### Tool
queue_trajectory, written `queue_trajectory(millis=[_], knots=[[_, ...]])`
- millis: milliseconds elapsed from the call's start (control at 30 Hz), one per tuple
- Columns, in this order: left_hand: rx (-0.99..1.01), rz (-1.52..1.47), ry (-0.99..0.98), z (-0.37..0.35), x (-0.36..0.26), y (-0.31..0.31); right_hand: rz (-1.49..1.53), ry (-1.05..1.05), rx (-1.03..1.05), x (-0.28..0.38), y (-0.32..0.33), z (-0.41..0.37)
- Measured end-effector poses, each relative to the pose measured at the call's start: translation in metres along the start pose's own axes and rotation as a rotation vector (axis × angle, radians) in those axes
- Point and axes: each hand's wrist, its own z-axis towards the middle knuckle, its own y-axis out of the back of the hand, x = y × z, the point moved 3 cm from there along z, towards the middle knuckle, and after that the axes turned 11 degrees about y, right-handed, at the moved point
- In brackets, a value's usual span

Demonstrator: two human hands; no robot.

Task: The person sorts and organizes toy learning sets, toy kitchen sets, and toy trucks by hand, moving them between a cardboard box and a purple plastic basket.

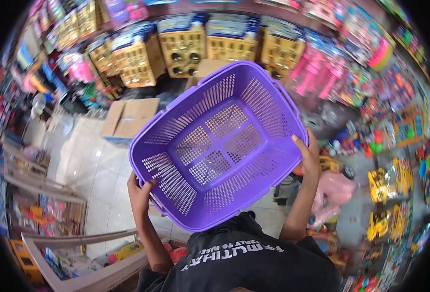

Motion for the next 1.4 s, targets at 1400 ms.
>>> queue_trajectory(millis=[1400], knots=[[0.832,0.054,0.501,0.024,0.251,-0.570,-0.076,-0.285,-0.889,-0.355,0.389,-0.049]])
